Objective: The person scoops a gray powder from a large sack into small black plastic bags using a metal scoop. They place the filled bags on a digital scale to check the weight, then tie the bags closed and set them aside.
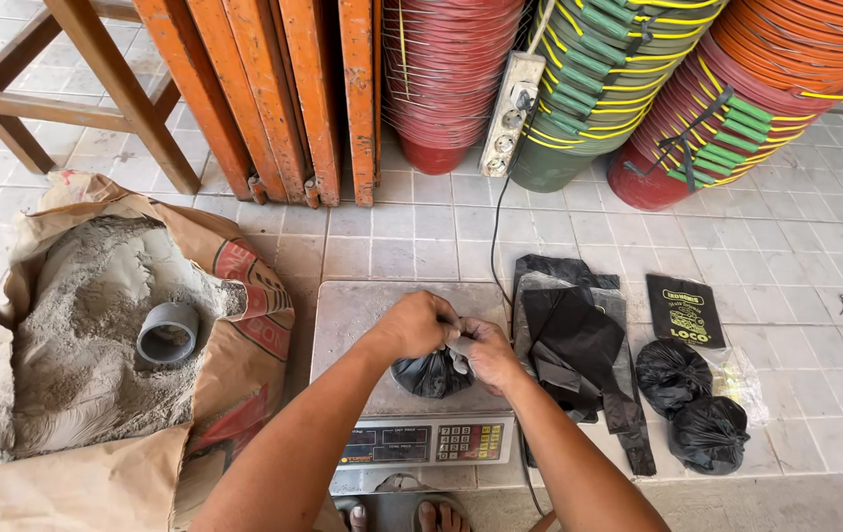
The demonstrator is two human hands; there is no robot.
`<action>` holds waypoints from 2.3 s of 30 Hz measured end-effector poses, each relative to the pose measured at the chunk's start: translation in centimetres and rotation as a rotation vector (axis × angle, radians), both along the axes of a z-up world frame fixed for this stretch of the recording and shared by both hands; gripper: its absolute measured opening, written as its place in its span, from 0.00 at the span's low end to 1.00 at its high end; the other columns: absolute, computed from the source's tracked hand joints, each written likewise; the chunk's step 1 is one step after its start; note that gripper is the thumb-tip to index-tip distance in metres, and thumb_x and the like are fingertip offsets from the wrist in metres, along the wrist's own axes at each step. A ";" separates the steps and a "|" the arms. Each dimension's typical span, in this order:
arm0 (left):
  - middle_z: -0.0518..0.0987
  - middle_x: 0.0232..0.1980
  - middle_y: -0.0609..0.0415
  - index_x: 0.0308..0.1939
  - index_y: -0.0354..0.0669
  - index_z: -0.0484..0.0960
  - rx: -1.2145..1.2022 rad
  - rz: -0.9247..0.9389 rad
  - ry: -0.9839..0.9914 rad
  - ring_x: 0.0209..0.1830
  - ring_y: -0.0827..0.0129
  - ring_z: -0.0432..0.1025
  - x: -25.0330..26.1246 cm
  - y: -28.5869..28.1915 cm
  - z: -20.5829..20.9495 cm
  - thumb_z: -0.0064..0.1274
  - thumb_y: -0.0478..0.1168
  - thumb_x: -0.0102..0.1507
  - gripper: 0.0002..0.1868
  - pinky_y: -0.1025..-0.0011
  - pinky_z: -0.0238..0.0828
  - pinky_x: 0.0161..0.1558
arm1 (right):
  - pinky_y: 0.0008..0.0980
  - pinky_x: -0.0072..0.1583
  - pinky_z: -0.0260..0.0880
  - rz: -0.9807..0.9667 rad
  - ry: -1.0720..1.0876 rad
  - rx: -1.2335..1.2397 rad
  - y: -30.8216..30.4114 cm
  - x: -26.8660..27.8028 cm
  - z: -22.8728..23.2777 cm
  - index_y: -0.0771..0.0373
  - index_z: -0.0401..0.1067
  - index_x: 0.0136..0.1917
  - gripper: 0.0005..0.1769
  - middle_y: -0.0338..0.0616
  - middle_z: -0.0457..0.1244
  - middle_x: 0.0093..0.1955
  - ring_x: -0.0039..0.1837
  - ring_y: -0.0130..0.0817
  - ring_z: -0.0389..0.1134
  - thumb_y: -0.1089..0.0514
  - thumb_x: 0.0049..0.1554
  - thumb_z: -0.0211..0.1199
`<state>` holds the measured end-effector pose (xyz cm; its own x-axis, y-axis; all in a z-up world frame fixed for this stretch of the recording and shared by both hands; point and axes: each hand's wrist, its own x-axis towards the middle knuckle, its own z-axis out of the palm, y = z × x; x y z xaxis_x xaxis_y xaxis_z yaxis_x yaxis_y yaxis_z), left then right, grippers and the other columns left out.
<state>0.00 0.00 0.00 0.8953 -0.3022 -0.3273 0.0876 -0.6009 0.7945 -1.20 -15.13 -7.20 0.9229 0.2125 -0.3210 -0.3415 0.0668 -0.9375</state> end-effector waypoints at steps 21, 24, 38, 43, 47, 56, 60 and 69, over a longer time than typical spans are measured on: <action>0.79 0.39 0.48 0.35 0.45 0.81 0.129 -0.133 -0.056 0.45 0.53 0.72 0.4 -1.5 1.6 0.53 0.41 0.52 0.09 0.62 0.70 0.46 | 0.25 0.31 0.60 0.011 -0.097 -0.105 -0.6 1.1 -4.2 0.68 0.69 0.33 0.06 0.45 0.60 0.28 0.31 0.32 0.60 0.74 0.40 0.55; 0.80 0.37 0.50 0.34 0.47 0.81 0.112 -0.089 -0.113 0.43 0.54 0.73 1.3 -1.8 -0.3 0.54 0.41 0.52 0.08 0.63 0.71 0.44 | 0.24 0.34 0.61 0.035 -0.073 -0.094 -0.2 -0.3 -1.0 0.69 0.70 0.31 0.04 0.44 0.60 0.27 0.31 0.30 0.62 0.71 0.40 0.56; 0.79 0.41 0.57 0.41 0.48 0.76 -0.091 0.026 0.065 0.49 0.63 0.70 0.4 0.9 -7.0 0.58 0.36 0.44 0.21 0.68 0.65 0.52 | 0.28 0.32 0.69 -0.134 -0.067 0.033 -0.3 0.3 -2.2 0.74 0.71 0.43 0.12 0.56 0.64 0.35 0.31 0.39 0.68 0.72 0.43 0.63; 0.80 0.39 0.57 0.35 0.49 0.80 -0.183 0.067 0.162 0.47 0.64 0.72 0.4 1.2 -6.3 0.54 0.37 0.48 0.11 0.69 0.65 0.50 | 0.27 0.37 0.72 0.001 -0.070 -0.050 -1.3 0.8 -2.3 0.75 0.71 0.40 0.08 0.50 0.61 0.35 0.35 0.34 0.67 0.72 0.43 0.63; 0.79 0.41 0.60 0.36 0.57 0.82 -0.039 0.011 0.108 0.50 0.64 0.70 1.4 1.1 -7.2 0.54 0.44 0.50 0.10 0.70 0.65 0.52 | 0.27 0.35 0.69 -0.006 -0.104 -0.099 -1.4 1.2 -1.4 0.70 0.73 0.44 0.11 0.50 0.63 0.34 0.32 0.33 0.67 0.69 0.44 0.64; 0.80 0.40 0.60 0.34 0.59 0.83 0.019 -0.020 0.090 0.49 0.61 0.70 1.2 0.5 -6.3 0.54 0.44 0.48 0.10 0.69 0.66 0.52 | 0.27 0.42 0.67 0.298 -0.207 -0.335 -1.8 0.8 0.9 0.68 0.75 0.40 0.08 0.49 0.65 0.35 0.37 0.31 0.65 0.69 0.44 0.63; 0.79 0.41 0.58 0.35 0.57 0.82 0.029 -0.024 0.072 0.49 0.60 0.70 1.3 0.6 -6.2 0.52 0.44 0.48 0.11 0.67 0.66 0.53 | 0.33 0.48 0.68 0.397 -0.379 -0.571 -2.0 1.3 -0.6 0.66 0.75 0.37 0.06 0.50 0.65 0.38 0.44 0.38 0.67 0.70 0.45 0.60; 0.78 0.45 0.58 0.34 0.57 0.83 0.059 -0.008 0.007 0.51 0.60 0.69 2.8 1.1 -8.2 0.51 0.44 0.48 0.11 0.66 0.66 0.54 | 0.33 0.50 0.67 0.263 -0.606 -0.871 0.2 0.1 0.7 0.52 0.75 0.35 0.13 0.41 0.65 0.36 0.46 0.40 0.67 0.68 0.39 0.56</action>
